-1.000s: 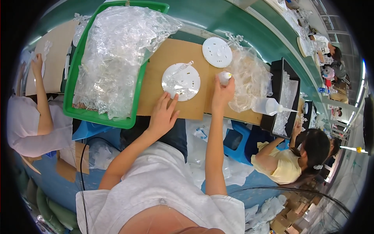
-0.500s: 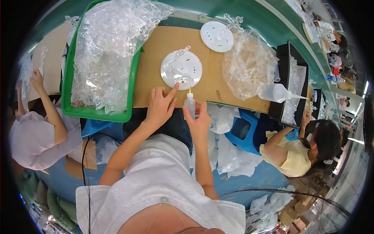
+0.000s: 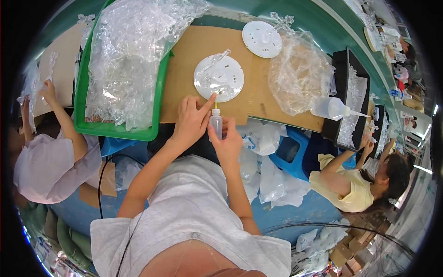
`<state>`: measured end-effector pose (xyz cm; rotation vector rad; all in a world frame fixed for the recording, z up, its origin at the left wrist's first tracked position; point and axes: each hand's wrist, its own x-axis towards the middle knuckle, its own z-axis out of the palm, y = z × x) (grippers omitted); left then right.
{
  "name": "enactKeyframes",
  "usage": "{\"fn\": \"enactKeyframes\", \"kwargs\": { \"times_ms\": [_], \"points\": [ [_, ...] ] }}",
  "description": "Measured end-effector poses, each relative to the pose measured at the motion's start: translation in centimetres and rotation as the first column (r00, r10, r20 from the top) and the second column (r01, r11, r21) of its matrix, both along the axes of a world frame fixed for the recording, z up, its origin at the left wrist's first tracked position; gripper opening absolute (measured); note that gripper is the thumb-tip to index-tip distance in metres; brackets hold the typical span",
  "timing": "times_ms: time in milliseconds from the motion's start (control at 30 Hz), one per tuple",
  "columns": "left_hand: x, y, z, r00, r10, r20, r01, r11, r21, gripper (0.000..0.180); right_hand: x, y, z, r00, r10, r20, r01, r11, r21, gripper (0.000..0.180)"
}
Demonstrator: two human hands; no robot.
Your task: Assembling plastic light fixture bases by applying adhesive from a small bottle and attaching transparent plastic components at a factory assembly line.
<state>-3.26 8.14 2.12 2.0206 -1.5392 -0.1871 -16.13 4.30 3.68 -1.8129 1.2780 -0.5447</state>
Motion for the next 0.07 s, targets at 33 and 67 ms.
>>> {"fn": "enactKeyframes", "kwargs": {
  "times_ms": [33,67],
  "points": [
    [0.17,0.06,-0.05,1.0,-0.012,-0.004,0.012,1.0,0.015,0.055,0.1,0.16,-0.08,1.0,-0.004,-0.007,0.005,1.0,0.029,0.034],
    [0.43,0.11,-0.02,1.0,-0.023,-0.007,0.024,0.999,0.031,0.056,0.17,0.27,-0.12,1.0,-0.008,-0.013,0.009,0.998,0.058,0.034]
  ]
}}
